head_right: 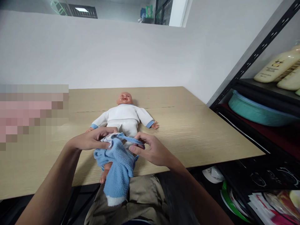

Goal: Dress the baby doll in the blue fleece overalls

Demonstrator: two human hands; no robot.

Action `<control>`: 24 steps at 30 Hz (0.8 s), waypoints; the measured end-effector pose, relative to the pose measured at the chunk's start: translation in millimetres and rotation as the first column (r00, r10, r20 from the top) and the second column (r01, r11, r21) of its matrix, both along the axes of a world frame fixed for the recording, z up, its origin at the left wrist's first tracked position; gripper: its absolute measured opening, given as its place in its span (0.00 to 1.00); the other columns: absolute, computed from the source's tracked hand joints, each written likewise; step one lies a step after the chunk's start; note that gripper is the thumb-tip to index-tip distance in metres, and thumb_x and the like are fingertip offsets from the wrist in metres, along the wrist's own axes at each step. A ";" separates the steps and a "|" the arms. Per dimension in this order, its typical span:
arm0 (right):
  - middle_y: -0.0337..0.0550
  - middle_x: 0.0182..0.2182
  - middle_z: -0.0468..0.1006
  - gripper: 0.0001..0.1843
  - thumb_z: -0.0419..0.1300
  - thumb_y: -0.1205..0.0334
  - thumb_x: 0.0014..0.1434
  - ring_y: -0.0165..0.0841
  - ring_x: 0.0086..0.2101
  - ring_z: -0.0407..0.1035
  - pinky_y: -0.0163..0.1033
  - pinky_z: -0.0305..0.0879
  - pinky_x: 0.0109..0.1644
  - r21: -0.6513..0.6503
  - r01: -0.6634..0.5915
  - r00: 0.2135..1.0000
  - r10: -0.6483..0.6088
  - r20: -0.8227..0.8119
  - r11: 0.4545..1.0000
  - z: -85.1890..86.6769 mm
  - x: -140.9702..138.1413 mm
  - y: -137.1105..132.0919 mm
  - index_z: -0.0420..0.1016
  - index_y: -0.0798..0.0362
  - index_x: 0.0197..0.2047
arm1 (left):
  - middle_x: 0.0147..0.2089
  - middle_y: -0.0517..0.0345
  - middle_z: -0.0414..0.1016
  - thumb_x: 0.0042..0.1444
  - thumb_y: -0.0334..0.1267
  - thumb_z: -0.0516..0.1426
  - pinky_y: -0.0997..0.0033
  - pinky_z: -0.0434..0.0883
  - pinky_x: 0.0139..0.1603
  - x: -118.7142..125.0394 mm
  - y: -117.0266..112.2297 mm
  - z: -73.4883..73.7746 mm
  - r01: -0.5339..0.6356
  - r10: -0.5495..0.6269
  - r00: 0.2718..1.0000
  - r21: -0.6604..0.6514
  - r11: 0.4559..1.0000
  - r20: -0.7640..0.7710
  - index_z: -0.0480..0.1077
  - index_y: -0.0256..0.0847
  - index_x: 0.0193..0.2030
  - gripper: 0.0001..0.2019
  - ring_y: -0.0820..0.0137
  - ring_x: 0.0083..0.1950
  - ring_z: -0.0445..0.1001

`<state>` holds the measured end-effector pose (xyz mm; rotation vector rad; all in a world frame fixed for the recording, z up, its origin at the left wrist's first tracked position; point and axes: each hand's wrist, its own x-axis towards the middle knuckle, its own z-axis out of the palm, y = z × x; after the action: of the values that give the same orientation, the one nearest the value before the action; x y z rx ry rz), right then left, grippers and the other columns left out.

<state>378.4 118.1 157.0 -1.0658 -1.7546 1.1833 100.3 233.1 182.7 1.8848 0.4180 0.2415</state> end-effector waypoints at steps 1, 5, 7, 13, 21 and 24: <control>0.37 0.35 0.72 0.18 0.67 0.45 0.71 0.31 0.38 0.67 0.37 0.66 0.47 0.017 -0.017 0.999 0.018 -0.036 1.000 -3.2 2.4 -0.3 0.74 0.52 0.40 | 0.36 0.61 0.70 0.61 0.55 0.69 0.75 0.68 0.35 1.0 0.0 -2.2 0.026 -0.027 0.999 -0.010 1.000 -0.019 0.75 0.39 0.47 0.21 0.70 0.37 0.69; 0.43 0.50 0.78 0.25 0.73 0.46 0.66 0.36 0.51 0.74 0.40 0.71 0.57 -0.115 -0.125 0.983 0.107 -0.150 0.985 -13.6 0.9 -6.7 0.74 0.50 0.58 | 0.45 0.57 0.81 0.66 0.57 0.65 0.70 0.75 0.49 10.2 -4.5 -9.9 -0.083 0.085 0.996 0.072 0.994 -0.025 0.80 0.40 0.51 0.21 0.62 0.47 0.77; 0.46 0.57 0.79 0.38 0.77 0.47 0.61 0.40 0.57 0.74 0.43 0.72 0.61 -0.229 -0.166 0.982 0.141 -0.123 0.959 -15.2 -2.6 -11.1 0.70 0.48 0.68 | 0.54 0.56 0.83 0.69 0.57 0.62 0.68 0.75 0.60 14.0 -5.9 -13.5 -0.186 0.187 0.982 0.094 0.978 -0.001 0.79 0.42 0.58 0.22 0.58 0.58 0.77; 0.43 0.48 0.82 0.25 0.69 0.43 0.69 0.36 0.46 0.75 0.40 0.73 0.53 -0.210 -0.086 0.988 0.057 -0.141 0.974 -18.0 -6.9 -12.6 0.79 0.52 0.59 | 0.54 0.54 0.84 0.62 0.57 0.68 0.66 0.76 0.57 11.8 -0.9 -14.2 -0.013 0.013 0.999 -0.013 1.000 -0.031 0.78 0.41 0.60 0.27 0.57 0.55 0.80; 0.45 0.54 0.84 0.25 0.64 0.41 0.72 0.41 0.51 0.77 0.43 0.74 0.56 -0.171 0.014 1.000 -0.009 0.030 0.985 -6.2 -11.6 -15.5 0.79 0.48 0.62 | 0.52 0.51 0.85 0.63 0.46 0.69 0.67 0.79 0.53 7.2 0.8 -8.3 0.150 -0.150 0.988 -0.015 0.989 -0.020 0.82 0.39 0.52 0.16 0.58 0.52 0.82; 0.45 0.51 0.85 0.26 0.71 0.41 0.66 0.43 0.49 0.79 0.45 0.75 0.57 -0.206 -0.193 0.972 0.215 0.093 0.959 6.5 -5.5 -20.2 0.83 0.50 0.57 | 0.54 0.51 0.86 0.66 0.46 0.66 0.64 0.78 0.60 2.7 1.7 -13.5 0.101 -0.101 0.995 0.005 0.995 0.004 0.81 0.40 0.55 0.16 0.57 0.56 0.81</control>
<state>372.9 98.0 163.5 -1.1044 -1.9032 1.4737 103.0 234.8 169.1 1.9040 0.3176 0.1791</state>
